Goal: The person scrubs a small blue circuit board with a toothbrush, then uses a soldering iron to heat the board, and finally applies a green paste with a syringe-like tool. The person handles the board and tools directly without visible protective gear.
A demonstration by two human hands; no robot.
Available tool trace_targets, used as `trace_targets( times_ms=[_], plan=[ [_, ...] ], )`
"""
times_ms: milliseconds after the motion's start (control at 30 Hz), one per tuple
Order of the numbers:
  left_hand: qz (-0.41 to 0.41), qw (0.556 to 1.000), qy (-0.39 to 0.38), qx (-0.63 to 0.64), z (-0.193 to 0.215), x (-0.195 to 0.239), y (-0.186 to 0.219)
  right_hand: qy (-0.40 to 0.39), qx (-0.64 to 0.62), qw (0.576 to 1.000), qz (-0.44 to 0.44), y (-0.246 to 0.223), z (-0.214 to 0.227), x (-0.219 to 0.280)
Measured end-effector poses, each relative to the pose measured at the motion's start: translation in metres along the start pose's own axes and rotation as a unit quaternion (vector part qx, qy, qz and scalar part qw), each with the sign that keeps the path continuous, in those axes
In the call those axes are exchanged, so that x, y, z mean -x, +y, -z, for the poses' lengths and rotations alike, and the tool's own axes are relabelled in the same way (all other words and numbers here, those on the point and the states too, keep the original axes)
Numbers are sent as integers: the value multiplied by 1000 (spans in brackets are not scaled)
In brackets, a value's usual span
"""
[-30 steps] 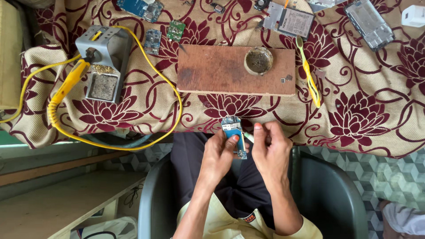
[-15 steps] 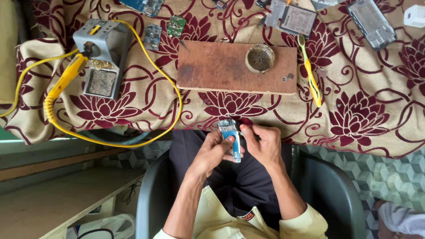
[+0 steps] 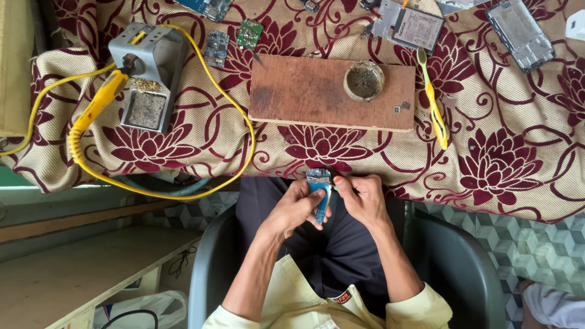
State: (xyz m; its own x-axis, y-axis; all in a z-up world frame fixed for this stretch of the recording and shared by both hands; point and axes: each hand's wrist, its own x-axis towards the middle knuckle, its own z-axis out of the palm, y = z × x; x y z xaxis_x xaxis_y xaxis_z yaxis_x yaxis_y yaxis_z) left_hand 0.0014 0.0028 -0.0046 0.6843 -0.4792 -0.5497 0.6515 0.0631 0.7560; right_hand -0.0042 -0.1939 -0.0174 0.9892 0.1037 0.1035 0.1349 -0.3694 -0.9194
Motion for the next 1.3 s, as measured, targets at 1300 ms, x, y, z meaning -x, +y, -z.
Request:
trace_targets(
  times_ms=[1300],
  plan=[
    [-275,919,236,-155,-25,67,63,-63,-377,889,-252,-77,2,-8]
  ],
)
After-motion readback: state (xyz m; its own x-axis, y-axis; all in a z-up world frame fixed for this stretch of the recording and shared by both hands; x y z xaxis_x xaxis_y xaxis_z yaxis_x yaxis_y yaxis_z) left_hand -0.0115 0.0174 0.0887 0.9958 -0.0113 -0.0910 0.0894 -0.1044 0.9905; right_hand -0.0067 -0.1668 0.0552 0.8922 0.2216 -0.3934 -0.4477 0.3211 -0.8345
